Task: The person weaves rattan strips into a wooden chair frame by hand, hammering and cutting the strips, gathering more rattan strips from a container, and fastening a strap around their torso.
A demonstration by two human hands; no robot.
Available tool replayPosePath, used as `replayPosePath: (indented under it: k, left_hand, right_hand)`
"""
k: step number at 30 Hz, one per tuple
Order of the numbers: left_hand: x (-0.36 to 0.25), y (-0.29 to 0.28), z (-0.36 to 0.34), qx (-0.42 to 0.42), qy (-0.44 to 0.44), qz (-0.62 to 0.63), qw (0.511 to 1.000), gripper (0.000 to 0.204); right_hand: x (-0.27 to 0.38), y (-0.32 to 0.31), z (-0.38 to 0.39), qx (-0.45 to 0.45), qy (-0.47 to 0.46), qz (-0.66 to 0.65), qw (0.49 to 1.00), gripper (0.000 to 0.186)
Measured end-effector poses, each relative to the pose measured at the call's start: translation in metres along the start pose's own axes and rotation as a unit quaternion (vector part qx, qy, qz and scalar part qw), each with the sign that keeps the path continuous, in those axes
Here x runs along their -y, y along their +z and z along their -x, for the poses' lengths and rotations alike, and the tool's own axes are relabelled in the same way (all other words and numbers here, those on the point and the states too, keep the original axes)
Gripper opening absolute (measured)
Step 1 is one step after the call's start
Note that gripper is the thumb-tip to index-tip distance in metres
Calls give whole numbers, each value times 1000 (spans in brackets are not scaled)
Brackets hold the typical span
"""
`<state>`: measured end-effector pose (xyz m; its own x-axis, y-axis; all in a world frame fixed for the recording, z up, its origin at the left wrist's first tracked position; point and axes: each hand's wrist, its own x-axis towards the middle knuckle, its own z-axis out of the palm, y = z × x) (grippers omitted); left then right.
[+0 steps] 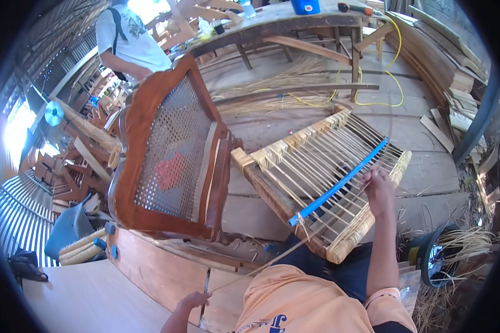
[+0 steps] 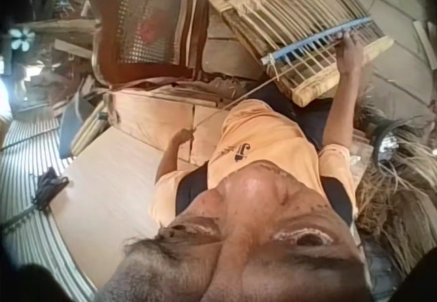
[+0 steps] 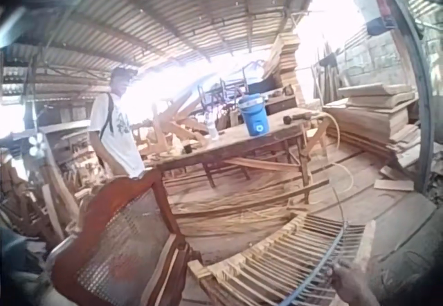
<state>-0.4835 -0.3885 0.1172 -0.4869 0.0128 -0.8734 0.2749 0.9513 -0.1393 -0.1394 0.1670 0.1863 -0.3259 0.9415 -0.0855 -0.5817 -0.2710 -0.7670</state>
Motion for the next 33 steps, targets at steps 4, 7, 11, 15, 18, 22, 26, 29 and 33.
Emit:
replayPosePath:
  k: [4, 7, 11, 15, 18, 22, 26, 29, 33]
  left_hand:
    - [11, -8, 0, -79, -36, -294, 952, 61]
    - [-75, -24, 13, -171, 125, -279, 937, 54]
    - [-241, -11, 70, -312, 490, 28, 813, 38]
    - [-334, 7, 116, -114, 509, 267, 810, 31]
    - [-332, 8, 120, -253, 512, 148, 808, 28]
    - [-307, 10, 110, -269, 471, 107, 833, 24]
    - [-315, 19, 115, -172, 458, 92, 867, 26]
    - [-336, 35, 128, -202, 509, 134, 826, 31]
    - [-341, 45, 134, -218, 543, 79, 807, 22]
  right_hand:
    - [-23, 4, 18, -31, 89, 67, 993, 8]
    - [-62, 17, 35, -15, 136, 103, 985, 13]
    - [-92, 40, 55, 29, 124, 60, 990, 15]
    - [-83, 58, 71, 37, 188, 90, 977, 12]
    - [-49, 37, 53, 22, 143, 153, 977, 14]
    - [-16, -8, 16, -2, -26, 118, 993, 21]
    - [-31, -15, 16, -3, -55, 169, 984, 19]
    - [-54, -2, 46, -49, -95, 231, 967, 19]
    - [-64, -14, 134, -93, -234, 300, 920, 14]
